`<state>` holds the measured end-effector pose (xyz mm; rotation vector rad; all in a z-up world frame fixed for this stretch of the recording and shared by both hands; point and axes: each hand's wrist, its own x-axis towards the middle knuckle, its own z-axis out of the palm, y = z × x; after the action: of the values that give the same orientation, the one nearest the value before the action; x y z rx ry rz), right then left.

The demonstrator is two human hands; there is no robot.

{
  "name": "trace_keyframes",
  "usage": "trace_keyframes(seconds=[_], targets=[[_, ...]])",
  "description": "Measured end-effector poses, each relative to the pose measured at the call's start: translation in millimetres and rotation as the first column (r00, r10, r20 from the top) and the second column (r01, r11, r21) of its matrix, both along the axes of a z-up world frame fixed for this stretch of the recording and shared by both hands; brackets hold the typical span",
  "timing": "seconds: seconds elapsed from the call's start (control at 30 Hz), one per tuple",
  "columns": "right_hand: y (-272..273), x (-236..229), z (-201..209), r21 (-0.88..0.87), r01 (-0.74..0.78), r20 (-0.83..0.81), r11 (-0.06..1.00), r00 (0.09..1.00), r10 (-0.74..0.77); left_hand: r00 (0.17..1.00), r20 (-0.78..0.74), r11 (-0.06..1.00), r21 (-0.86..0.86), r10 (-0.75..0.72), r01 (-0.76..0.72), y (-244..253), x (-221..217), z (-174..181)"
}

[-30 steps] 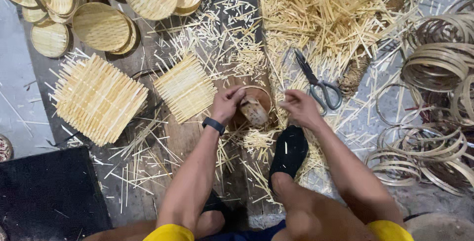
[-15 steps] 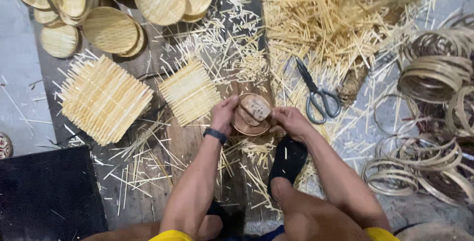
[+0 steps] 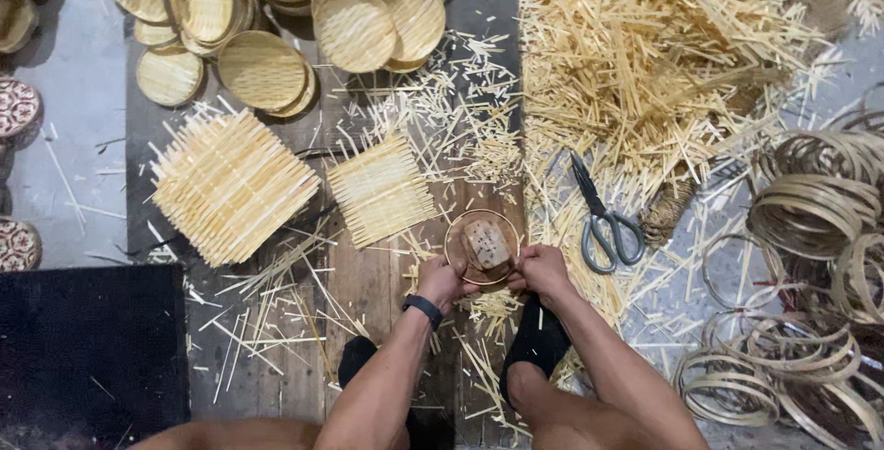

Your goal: The person assembles bamboo plates by placing a round bamboo frame over a square weave of bamboo strips and trimming the excess strips with shears.

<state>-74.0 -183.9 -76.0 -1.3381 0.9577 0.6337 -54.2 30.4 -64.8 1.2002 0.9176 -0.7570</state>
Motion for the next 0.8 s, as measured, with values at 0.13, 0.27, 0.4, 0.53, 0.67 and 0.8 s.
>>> trace_keyframes(seconds=[0.13,0.27,0.4,0.53,0.67,0.8], targets=[[-3.2,-1.3,16.2,-0.026,-0.082,0.111,0.996,0.990,0.084,0.945,0.157,0.947,0.193,-0.287,0.256,7.7,14.9,17.9],[-6.9,2.2,59.6,-0.174,-0.297,0.163,0.939,0.932,0.325,0.670,0.363,0.734,0.533,-0.648,0.421,15.7,33.8,64.5],[13.5,5.7,86.7,-0.096,-0.357,0.206,0.929,0.906,0.369,0.684,0.438,0.800,0.454,-0.584,0.393,-8.9,36.8,99.7],[33.7,0.6,91.5,-0.530,-0.380,0.341,0.758,0.723,0.601,0.540,0.608,0.809,0.499,-0.582,0.311,-16.8,39.1,87.8],[40.3,5.3,107.3,-0.522,-0.266,0.338,0.811,0.808,0.483,0.501,0.631,0.801,0.528,-0.592,0.282,-16.5,39.0,73.5],[38.2,9.5,114.7,-0.462,-0.288,0.392,0.839,0.782,0.485,0.490,0.664,0.823,0.500,-0.565,0.270,-8.5,36.7,67.5]])
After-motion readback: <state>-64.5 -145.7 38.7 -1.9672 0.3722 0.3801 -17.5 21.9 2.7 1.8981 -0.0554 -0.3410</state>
